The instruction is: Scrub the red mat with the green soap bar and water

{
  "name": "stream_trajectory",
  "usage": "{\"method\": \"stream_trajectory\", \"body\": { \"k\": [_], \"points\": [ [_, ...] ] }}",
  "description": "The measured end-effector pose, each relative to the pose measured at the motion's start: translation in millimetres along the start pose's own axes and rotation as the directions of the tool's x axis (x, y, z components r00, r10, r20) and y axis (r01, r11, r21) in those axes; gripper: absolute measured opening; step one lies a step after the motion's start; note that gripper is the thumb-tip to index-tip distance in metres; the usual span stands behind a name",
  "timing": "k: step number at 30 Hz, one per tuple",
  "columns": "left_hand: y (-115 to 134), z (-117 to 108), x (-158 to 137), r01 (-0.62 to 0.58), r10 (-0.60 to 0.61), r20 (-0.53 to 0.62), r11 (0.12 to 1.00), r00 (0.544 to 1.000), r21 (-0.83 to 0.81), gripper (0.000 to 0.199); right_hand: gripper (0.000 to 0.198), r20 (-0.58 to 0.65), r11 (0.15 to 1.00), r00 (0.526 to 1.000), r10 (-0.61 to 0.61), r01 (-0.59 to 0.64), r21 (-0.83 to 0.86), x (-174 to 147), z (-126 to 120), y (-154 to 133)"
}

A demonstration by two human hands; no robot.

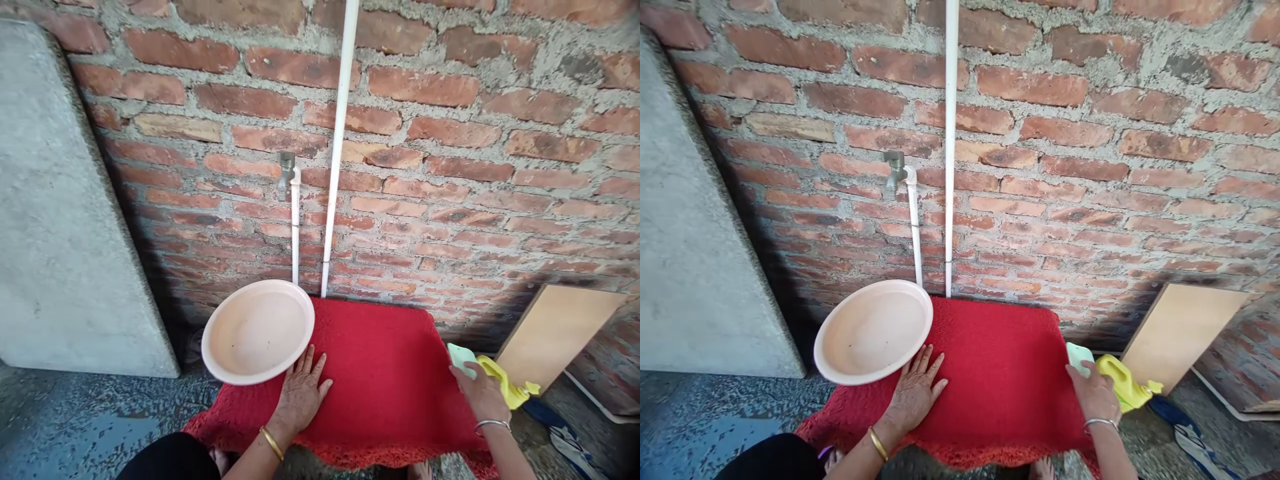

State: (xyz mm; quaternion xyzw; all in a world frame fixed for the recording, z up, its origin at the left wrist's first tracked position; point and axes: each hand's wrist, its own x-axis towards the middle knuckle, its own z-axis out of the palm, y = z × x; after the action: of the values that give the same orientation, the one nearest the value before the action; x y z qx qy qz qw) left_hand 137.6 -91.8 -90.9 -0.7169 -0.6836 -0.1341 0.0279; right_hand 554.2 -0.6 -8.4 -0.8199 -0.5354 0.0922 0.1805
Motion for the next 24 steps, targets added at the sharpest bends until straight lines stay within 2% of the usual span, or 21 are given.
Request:
{"method": "stream_trajectory", "body": {
  "k": [3, 5, 8, 11, 13, 15, 18, 21, 24],
  "points": [
    [2.5, 2.6, -3.8, 0.05, -0.051, -0.035, 0.999, 0.998, -0.019, 0.052, 0.052, 0.099, 0.996, 0.993, -0.07, 0.064, 0.066, -33.0, 22.0, -66.4],
    [3.5, 5.5, -9.1, 0.1, -0.101, -0.05, 0.995, 0.994, -0.021, 0.053, 0.047, 0.221, 0.983, 0.959, -0.178, 0.164, 0.08, -62.3, 44.8, -123.2],
    [2.3, 9.8, -18.2, 0.143, -0.144, -0.06, 0.99, 0.988, -0.021, 0.052, 0.038, 0.304, 0.954, 0.904, -0.3, 0.277, 0.119, -106.5, 81.0, -200.8],
    [-1.3, 11.7, -24.2, 0.144, -0.145, -0.057, 0.989, 0.988, -0.022, 0.051, 0.036, 0.335, 0.928, 0.866, -0.373, 0.352, 0.124, -140.0, 108.5, -250.3],
    [-3.3, 11.9, -25.6, 0.138, -0.139, -0.063, 0.99, 0.988, -0.024, 0.051, 0.037, 0.34, 0.91, 0.845, -0.413, 0.4, 0.111, -150.8, 117.7, -263.4],
    [-3.9, 11.9, -25.6, 0.134, -0.136, -0.084, 0.991, 0.987, -0.019, 0.049, 0.039, 0.337, 0.895, 0.832, -0.44, 0.438, 0.087, -149.7, 118.2, -260.2],
    [-3.0, 12.5, -25.1, 0.126, -0.124, -0.11, 0.992, 0.986, 0.012, 0.047, 0.04, 0.321, 0.904, 0.853, -0.411, 0.428, 0.02, -126.6, 103.1, -227.2],
    [-2.1, 12.5, -25.2, 0.114, -0.111, -0.094, 0.993, 0.989, 0.029, 0.047, 0.041, 0.29, 0.94, 0.908, -0.302, 0.335, -0.068, -86.3, 71.8, -166.5],
    [-1.9, 10.2, -25.0, 0.112, -0.11, -0.061, 0.993, 0.992, 0.03, 0.047, 0.041, 0.214, 0.973, 0.965, -0.152, 0.185, -0.142, -43.2, 31.7, -88.8]
  ]
}}
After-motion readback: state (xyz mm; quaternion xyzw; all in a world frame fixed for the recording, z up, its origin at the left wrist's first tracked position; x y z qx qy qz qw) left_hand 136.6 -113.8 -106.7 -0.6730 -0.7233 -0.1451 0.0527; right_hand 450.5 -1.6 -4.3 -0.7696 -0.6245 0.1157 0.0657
